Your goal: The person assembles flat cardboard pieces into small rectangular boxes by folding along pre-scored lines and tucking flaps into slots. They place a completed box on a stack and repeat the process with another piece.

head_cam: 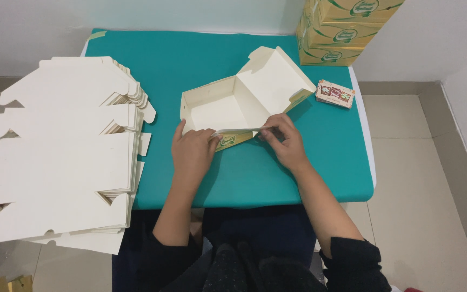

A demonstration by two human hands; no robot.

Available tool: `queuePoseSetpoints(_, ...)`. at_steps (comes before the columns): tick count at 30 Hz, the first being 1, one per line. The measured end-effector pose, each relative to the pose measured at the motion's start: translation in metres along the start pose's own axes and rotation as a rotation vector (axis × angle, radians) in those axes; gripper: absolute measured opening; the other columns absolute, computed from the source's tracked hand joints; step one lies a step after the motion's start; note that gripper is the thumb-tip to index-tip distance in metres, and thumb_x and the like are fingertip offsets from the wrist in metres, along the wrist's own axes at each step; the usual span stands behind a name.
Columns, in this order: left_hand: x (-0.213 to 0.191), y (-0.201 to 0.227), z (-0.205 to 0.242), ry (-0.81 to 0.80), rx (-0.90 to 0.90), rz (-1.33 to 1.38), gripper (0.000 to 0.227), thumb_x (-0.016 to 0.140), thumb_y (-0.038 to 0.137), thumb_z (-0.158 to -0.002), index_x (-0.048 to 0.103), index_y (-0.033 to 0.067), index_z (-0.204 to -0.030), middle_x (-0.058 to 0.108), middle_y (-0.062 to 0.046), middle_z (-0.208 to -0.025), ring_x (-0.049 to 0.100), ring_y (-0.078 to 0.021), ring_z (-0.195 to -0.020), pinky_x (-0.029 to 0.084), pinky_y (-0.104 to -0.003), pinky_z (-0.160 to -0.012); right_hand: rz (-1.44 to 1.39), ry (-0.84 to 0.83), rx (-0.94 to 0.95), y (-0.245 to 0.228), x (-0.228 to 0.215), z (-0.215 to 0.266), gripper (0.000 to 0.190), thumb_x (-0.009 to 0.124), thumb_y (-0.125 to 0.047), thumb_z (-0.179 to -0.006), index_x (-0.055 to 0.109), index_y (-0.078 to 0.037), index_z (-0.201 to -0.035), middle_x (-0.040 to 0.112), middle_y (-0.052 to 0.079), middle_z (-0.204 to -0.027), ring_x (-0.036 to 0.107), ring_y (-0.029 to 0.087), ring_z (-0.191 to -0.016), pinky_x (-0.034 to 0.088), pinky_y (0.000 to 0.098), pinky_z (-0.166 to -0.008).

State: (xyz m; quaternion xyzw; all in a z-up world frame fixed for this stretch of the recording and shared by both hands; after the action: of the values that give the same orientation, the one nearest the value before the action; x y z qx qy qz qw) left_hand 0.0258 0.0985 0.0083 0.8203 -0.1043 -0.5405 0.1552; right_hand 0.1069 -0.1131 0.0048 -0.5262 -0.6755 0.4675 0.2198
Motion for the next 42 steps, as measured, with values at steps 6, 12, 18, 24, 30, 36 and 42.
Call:
queuePoseSetpoints(6,-0.007,-0.009,-0.014,0.011,0.041,-0.009,0.020,0.067,0.030,-0.088,0.072,0.0110,-0.092,0.069,-0.006,-0.073,0.069,-0.0238,-0.077,0.024,-0.048,-0.113,-0.101,-0.028,-0.038,-0.012,0.006,0.001,0.005,0.059,-0.002,-0.091,0.062,-0.001,-0.095,0.057,0.015,-0.105,0.070,0.028,-0.082,0.060,0.0434,-0.074)
queuePoseSetpoints(12,-0.002,0.011,-0.031,-0.059,0.220,0.152,0.011,0.073,0.022,-0.082,0.073,0.0136,-0.088,0.071,-0.004,-0.076,0.065,-0.0225,-0.092,0.007,-0.059,-0.115,0.494,0.060,-0.239,-0.028,0.015,0.006,0.005,0.060,-0.004,-0.093,0.058,-0.005,-0.098,0.057,0.008,-0.112,0.069,0.023,-0.067,0.060,0.0360,-0.055)
queuePoseSetpoints(18,-0.004,0.011,-0.028,-0.098,0.207,0.190,0.011,0.077,0.023,-0.077,0.074,0.0151,-0.084,0.072,-0.003,-0.076,0.064,-0.0192,-0.092,0.004,-0.057,-0.116,0.747,0.109,-0.216,-0.012,0.020,0.014,0.008,0.064,-0.019,-0.092,0.060,-0.017,-0.099,0.061,-0.007,-0.093,0.064,0.015,-0.053,0.053,0.0274,-0.043)
queuePoseSetpoints(24,0.003,0.005,-0.027,-0.070,0.250,0.217,0.008,0.077,0.026,-0.078,0.075,0.0192,-0.083,0.071,0.001,-0.071,0.063,-0.0153,-0.086,0.011,-0.056,-0.117,0.766,0.125,-0.207,-0.008,0.020,0.014,0.007,0.063,-0.018,-0.093,0.059,-0.018,-0.099,0.059,-0.008,-0.085,0.062,0.016,-0.052,0.052,0.0286,-0.042)
queuePoseSetpoints(30,0.011,0.010,-0.022,0.006,0.294,0.155,0.014,0.079,0.024,-0.075,0.074,0.0152,-0.084,0.071,0.000,-0.071,0.062,-0.0152,-0.085,0.012,-0.056,-0.117,0.734,0.090,-0.178,-0.009,0.019,0.011,0.007,0.063,-0.015,-0.093,0.059,-0.016,-0.098,0.058,-0.006,-0.082,0.061,0.017,-0.051,0.051,0.0290,-0.041)
queuePoseSetpoints(36,0.011,0.010,-0.023,0.021,0.313,0.183,0.012,0.080,0.023,-0.074,0.073,0.0149,-0.080,0.070,0.000,-0.069,0.062,-0.0154,-0.082,0.014,-0.056,-0.116,0.763,0.014,-0.198,-0.020,0.028,0.008,0.013,0.064,-0.015,-0.092,0.061,-0.019,-0.104,0.060,-0.007,-0.082,0.064,0.017,-0.055,0.053,0.0285,-0.044)
queuePoseSetpoints(42,0.008,0.011,-0.023,0.017,0.317,0.186,0.013,0.080,0.021,-0.073,0.073,0.0136,-0.081,0.070,-0.001,-0.069,0.062,-0.0159,-0.081,0.016,-0.056,-0.116,0.877,-0.017,-0.203,-0.027,0.031,0.006,0.017,0.061,-0.021,-0.093,0.061,-0.021,-0.110,0.059,-0.008,-0.085,0.063,0.016,-0.054,0.054,0.0288,-0.047)
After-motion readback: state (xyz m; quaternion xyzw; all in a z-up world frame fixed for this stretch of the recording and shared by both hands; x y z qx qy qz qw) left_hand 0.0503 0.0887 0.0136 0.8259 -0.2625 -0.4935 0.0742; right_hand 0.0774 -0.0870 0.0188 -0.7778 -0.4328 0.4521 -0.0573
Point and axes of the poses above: each hand's wrist, its own z-axis away from the middle knuckle, its own x-axis out of the palm, y = z × x, the point moved 3 cm from there along -z, towards the middle knuckle
